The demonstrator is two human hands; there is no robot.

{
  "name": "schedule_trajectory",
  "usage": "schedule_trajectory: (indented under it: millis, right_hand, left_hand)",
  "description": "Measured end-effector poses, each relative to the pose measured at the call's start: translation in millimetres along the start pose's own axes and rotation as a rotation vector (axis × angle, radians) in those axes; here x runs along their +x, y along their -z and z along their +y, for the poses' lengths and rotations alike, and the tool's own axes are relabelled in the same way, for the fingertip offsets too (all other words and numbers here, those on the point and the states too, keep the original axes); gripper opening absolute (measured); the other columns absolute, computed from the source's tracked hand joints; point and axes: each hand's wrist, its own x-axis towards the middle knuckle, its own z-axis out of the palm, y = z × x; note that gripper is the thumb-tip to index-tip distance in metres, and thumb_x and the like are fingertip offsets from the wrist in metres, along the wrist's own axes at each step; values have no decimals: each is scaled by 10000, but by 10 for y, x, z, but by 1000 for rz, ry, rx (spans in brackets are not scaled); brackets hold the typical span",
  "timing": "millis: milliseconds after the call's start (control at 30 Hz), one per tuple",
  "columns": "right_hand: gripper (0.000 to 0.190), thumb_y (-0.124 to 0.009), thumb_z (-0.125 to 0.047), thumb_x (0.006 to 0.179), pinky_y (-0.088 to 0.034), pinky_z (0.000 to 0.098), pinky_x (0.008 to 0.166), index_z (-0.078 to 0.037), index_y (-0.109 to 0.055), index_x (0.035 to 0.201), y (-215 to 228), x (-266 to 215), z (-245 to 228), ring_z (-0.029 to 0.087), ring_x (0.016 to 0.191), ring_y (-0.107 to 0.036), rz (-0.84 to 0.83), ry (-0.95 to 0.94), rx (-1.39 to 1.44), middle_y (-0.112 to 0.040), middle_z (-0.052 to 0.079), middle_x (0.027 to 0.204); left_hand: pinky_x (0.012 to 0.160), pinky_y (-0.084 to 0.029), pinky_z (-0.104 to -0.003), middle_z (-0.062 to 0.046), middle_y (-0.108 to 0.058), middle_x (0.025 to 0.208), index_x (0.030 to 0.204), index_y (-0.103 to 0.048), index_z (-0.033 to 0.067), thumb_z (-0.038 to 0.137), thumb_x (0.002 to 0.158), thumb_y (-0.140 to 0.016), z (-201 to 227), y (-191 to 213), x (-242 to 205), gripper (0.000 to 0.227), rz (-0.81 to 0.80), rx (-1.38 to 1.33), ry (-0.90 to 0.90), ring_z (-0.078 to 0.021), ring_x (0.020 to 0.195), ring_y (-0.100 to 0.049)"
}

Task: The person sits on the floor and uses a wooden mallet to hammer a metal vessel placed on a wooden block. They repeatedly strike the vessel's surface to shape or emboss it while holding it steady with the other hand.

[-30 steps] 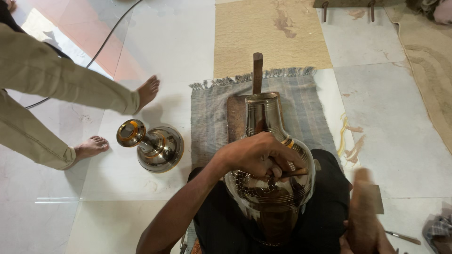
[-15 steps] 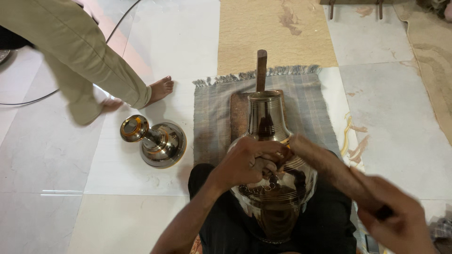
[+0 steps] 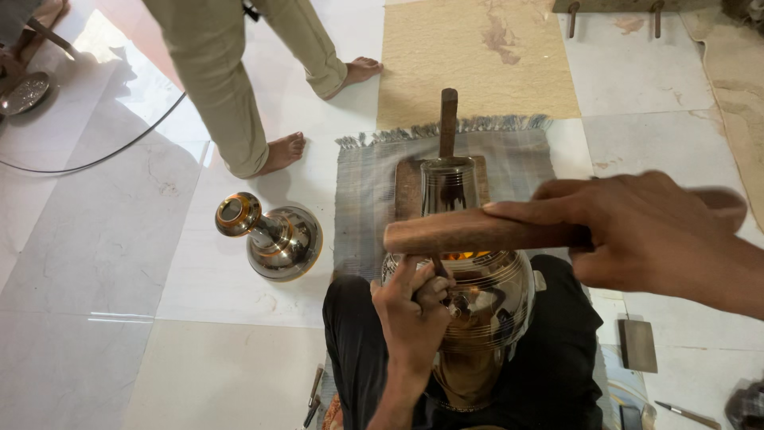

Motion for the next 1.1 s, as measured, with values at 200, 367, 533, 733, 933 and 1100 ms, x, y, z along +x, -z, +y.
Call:
schedule_trajectory:
  millis: [200, 367, 533, 733, 933, 1100]
  right_hand:
    - [950, -635, -77, 764, -497, 224, 472, -536, -353, 1546, 186, -37, -201, 85, 515, -551, 59, 174, -68, -668, -110, 1054]
    - [1006, -630, -35, 772, -528, 272, 463, -602, -321, 1544, 292, -60, -244, 133, 506, -568, 0, 171, -129, -646, -138, 1103]
    - [956, -717, -89, 725, -532, 238, 481, -526, -419, 1521, 112, -101, -136, 113, 544, -591, 233, 154, 306, -726, -78, 956]
    - [769, -668, -149, 927, -643, 196, 639, -529, -333, 1505, -452, -172, 131, 61, 687, -682, -133, -171, -29, -579, -222, 1306]
    - [840, -718, 35, 716, -578, 259, 585, -251, -574, 1493, -1486, -556, 266, 126, 803, -712, 546, 36, 782, -696, 32, 1142]
    - [800, -691, 83, 672, -617, 314, 905, -169, -608, 1427, -2416, -703, 170, 207, 1069, -750, 638, -175, 907, -732, 118, 1224]
  left_hand:
    - [568, -661, -256, -137, -798, 786, 1305, -620, -61, -155, 813, -526, 76, -161, -115, 509, 252, 7, 112, -187, 665, -803]
    - [615, -696, -253, -151, -793, 821, 1273, -620, -64, -162, 784, -484, 99, -178, -131, 517, 297, -24, 96, -190, 732, -823]
    - [681, -690, -264, -154, -800, 849, 1254, -661, -50, -174, 793, -454, 23, -126, -112, 520, 200, -33, 5, -197, 779, -823]
    - [674, -696, -263, -135, -810, 945, 1153, -694, 1, -131, 932, -549, -221, 72, 181, 296, -249, -9, -84, -190, 833, -828]
    - [802, -692, -280, -149, -797, 1052, 1144, -687, 16, -190, 792, -517, -399, 166, 501, 442, -676, -93, -272, -235, 956, -800]
    - [758, -676, -320, -106, -787, 1059, 1237, -666, 68, -189, 899, -508, -468, 141, 707, 453, -812, -189, -182, -213, 924, -821]
